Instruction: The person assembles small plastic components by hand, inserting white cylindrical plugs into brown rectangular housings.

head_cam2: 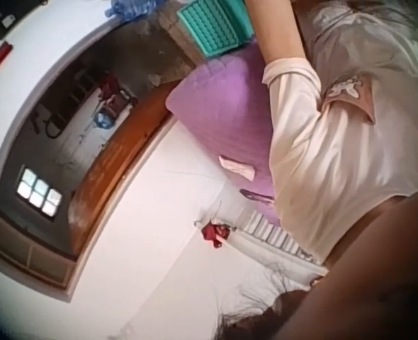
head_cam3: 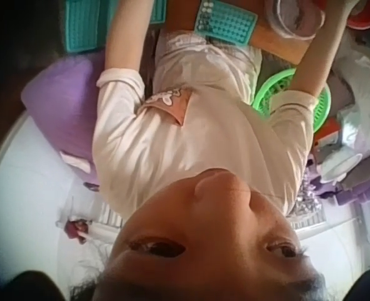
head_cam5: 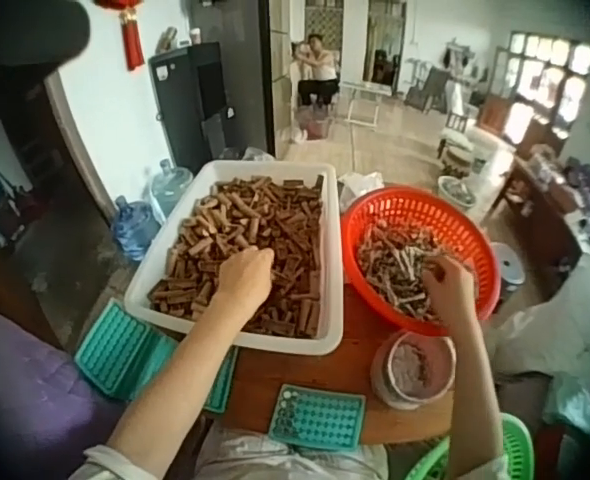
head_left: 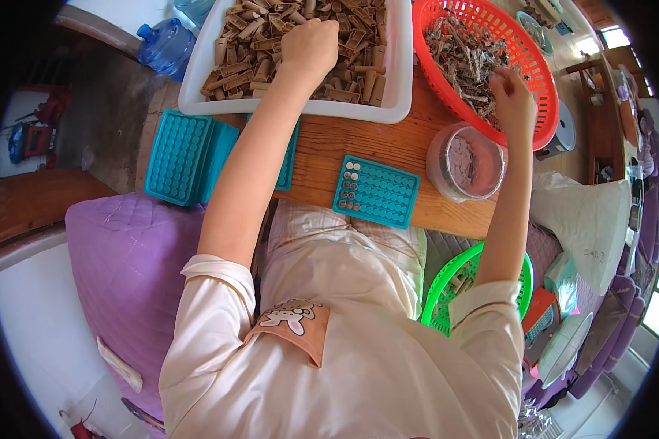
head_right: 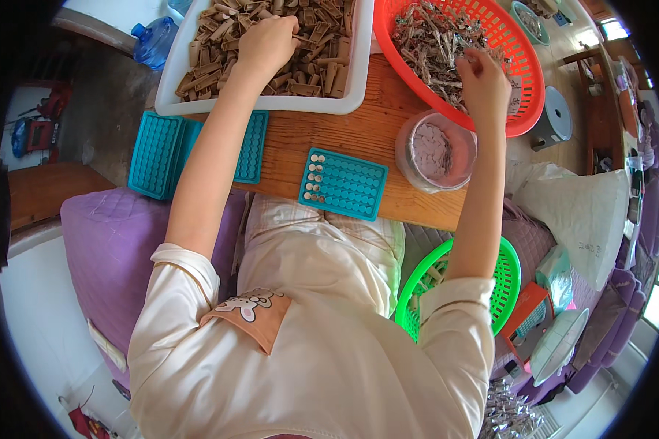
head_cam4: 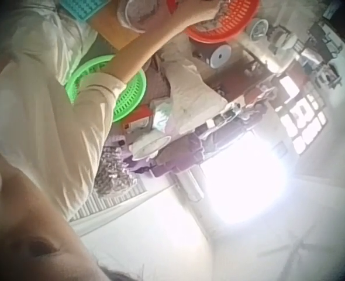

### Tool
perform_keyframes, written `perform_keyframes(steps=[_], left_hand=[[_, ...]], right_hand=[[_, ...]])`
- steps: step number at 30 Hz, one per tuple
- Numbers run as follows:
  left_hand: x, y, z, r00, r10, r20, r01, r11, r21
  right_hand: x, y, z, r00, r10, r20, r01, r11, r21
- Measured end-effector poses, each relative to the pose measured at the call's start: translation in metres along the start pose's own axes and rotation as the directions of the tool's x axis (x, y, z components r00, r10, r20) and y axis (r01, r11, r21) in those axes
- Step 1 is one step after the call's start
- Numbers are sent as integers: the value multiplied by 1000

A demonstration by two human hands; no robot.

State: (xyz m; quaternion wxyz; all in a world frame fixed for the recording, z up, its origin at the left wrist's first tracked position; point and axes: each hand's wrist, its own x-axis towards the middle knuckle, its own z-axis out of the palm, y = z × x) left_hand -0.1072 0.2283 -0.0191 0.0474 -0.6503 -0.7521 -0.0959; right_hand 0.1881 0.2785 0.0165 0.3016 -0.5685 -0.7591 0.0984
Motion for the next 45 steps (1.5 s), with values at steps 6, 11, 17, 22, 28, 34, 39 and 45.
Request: perform_keyframes(steps=[6,11,17,22,28,34,39,45], left_hand=[[-18,-4,-24,973,-47,-224,-32,942,-335],[-39,1,-38,947,-103,-304,-143,712,-687],[-76,29,-54,971,79,227,240,-352,-905],[-98,61,-50,951,44,306,255,-673,-694],[-135,76,-56,924,-33,381,264,-667,-697],[-164,82,-59,896,161,413,393,-721,-571],[-185,78,-64,896,189,401,419,-656,-628],[-199,79,-70,936,50,349,315,-564,-763]], right_hand=[[57,24,34,983,-186,-10,158,864,-479],[73,22,5,953,43,-301,-39,999,16],[60,-15,-58,878,56,-475,301,706,641],[42,0,-65,969,159,-187,121,351,928],[-39,-48,-32,953,122,278,-304,407,862],[-110,-75,-13,782,-243,574,-616,-156,772],[-139,-91,-9,757,-179,629,-651,-112,751],[-156,-125,-22,846,33,532,-506,365,782]])
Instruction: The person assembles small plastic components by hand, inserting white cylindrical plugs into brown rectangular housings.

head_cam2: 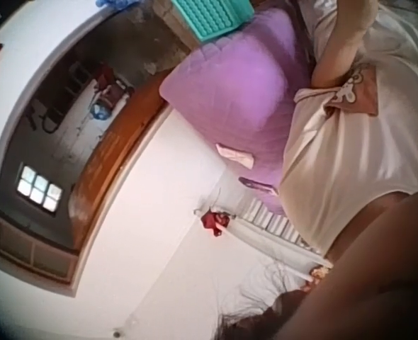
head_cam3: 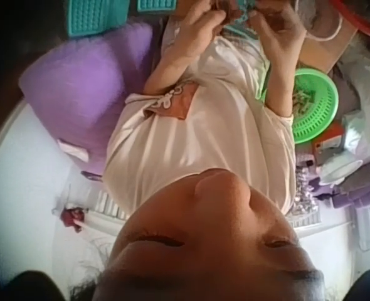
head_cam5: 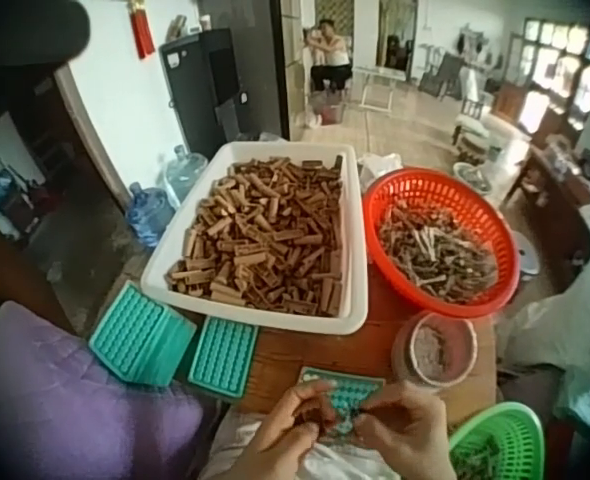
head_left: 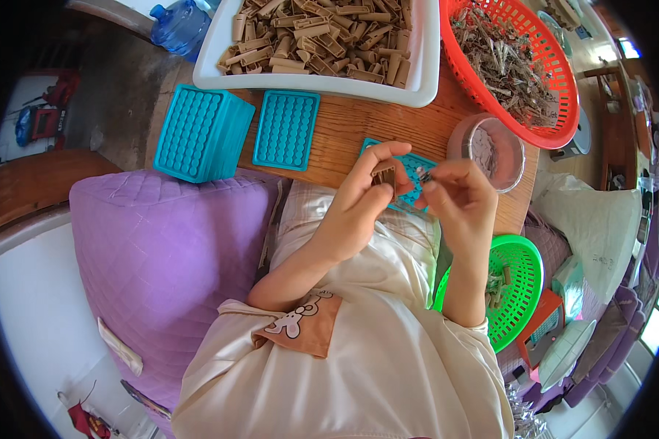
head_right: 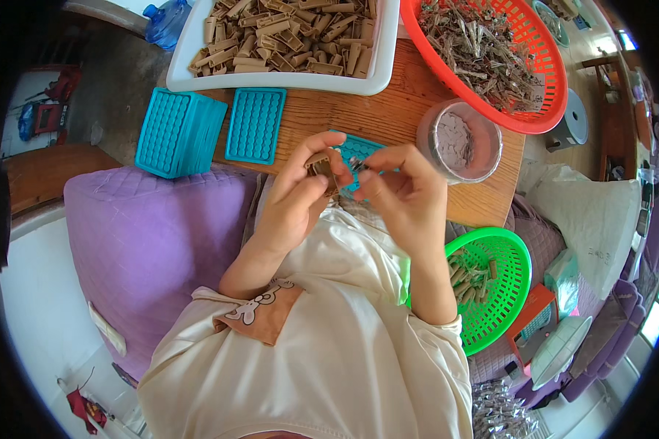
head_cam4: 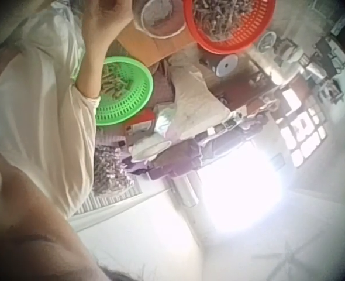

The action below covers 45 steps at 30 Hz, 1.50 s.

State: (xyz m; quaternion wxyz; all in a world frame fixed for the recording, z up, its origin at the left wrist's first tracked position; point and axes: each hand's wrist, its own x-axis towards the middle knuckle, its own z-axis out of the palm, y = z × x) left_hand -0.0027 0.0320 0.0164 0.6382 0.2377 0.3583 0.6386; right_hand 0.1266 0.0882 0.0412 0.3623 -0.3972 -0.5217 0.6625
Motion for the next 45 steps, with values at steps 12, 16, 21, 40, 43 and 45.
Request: perform_keyframes(steps=[12,16,21,40,43,45], left_hand=[[-27,3,-5,919,386,78,-394,893,218],[-24,3,-8,903,414,111,-426,896,128],[-21,2,-12,910,387,147,-401,913,78],[-19,0,-9,893,363,265,-370,929,-24],[-20,-1,-9,900,338,275,-351,936,-2],[-19,-1,-8,902,335,273,-350,937,7]], right_hand=[[-32,-16,36,958,-276,-73,249,932,-263],[-32,-17,36,958,-279,-69,255,936,-242],[-34,-15,35,958,-280,-62,257,935,-244],[-54,0,34,876,-462,-138,414,868,-274],[-54,-2,34,884,-453,-117,402,863,-306],[-54,0,34,888,-444,-122,391,867,-311]])
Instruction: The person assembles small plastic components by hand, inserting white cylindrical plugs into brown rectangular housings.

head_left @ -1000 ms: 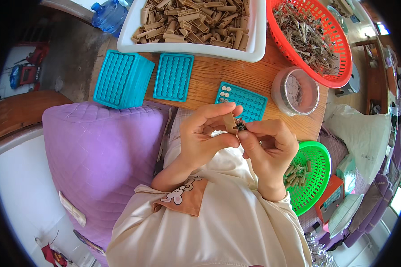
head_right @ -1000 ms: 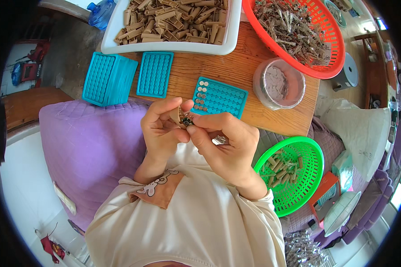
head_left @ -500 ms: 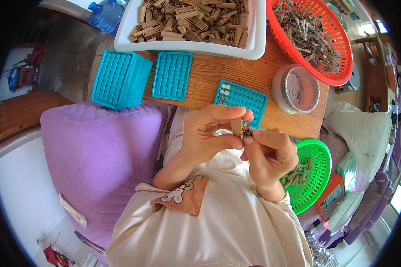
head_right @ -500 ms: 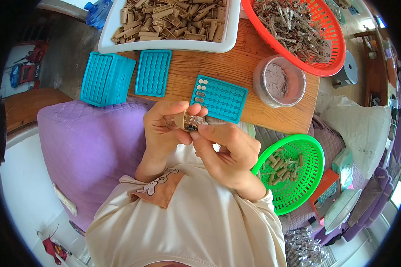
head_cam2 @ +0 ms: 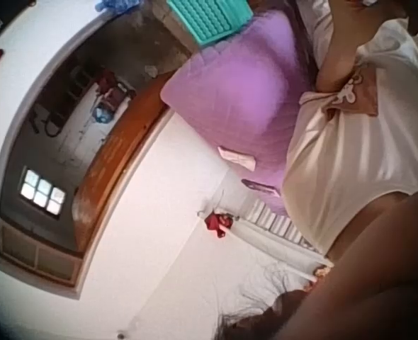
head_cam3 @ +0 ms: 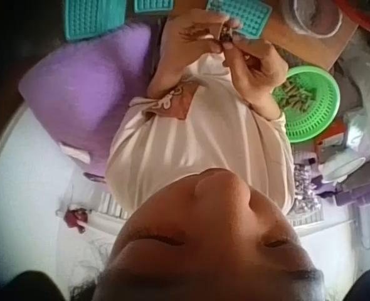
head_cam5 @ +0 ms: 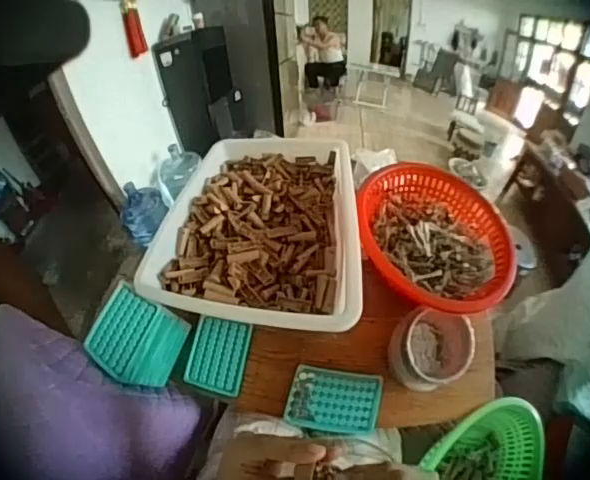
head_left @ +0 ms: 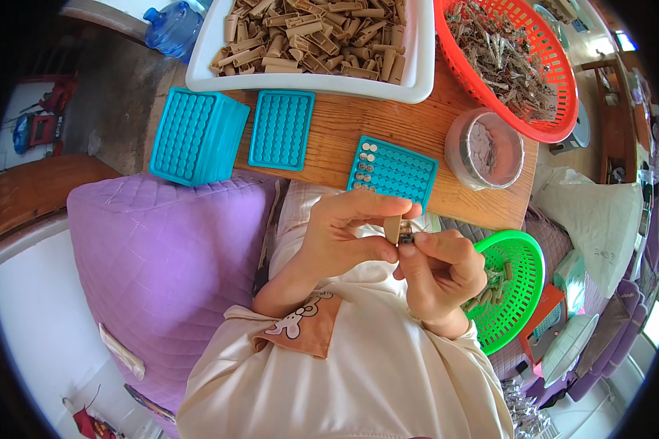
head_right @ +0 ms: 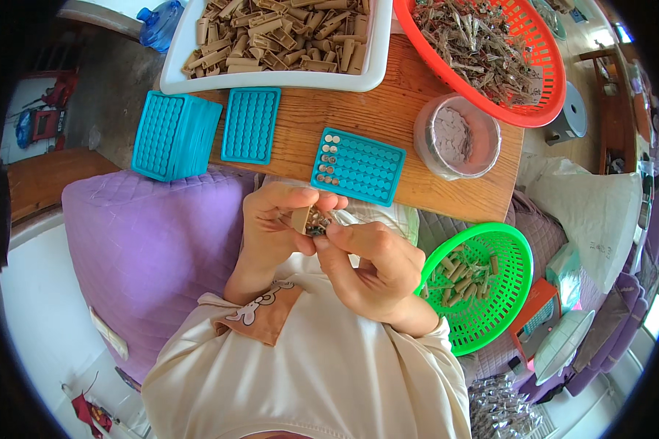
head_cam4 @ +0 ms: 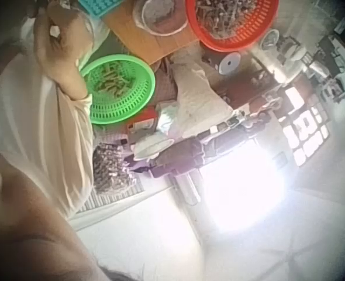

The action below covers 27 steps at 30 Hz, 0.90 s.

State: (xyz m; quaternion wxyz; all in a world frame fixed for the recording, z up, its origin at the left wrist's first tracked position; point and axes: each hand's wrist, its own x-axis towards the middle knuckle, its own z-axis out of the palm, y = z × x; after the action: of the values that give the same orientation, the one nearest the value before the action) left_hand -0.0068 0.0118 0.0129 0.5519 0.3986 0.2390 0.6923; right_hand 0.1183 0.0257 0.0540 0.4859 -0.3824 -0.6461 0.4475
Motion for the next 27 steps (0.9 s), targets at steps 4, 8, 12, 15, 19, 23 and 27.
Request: perform_keyframes(steps=[4,8,12,15,19,23,27], left_hand=[[-1,0,0,999,-43,0,43,995,-95],[-1,2,0,992,-99,-75,81,973,-214],[3,5,0,962,-172,-214,140,978,-155],[2,5,1,934,-239,-265,206,967,-147],[5,3,2,928,-245,-281,224,969,-106],[6,1,7,940,-173,-294,187,982,22],[5,2,5,925,-224,-308,255,965,65]], right_hand=[[1,-1,0,1000,-16,7,16,999,-28],[17,-3,-2,967,-173,188,210,958,-195],[20,2,1,951,-113,289,197,940,-278],[19,10,2,964,-47,262,122,954,-275],[15,23,7,984,109,144,-87,984,-153],[9,31,5,947,278,161,-274,961,-44],[9,37,7,945,305,117,-310,951,24]])
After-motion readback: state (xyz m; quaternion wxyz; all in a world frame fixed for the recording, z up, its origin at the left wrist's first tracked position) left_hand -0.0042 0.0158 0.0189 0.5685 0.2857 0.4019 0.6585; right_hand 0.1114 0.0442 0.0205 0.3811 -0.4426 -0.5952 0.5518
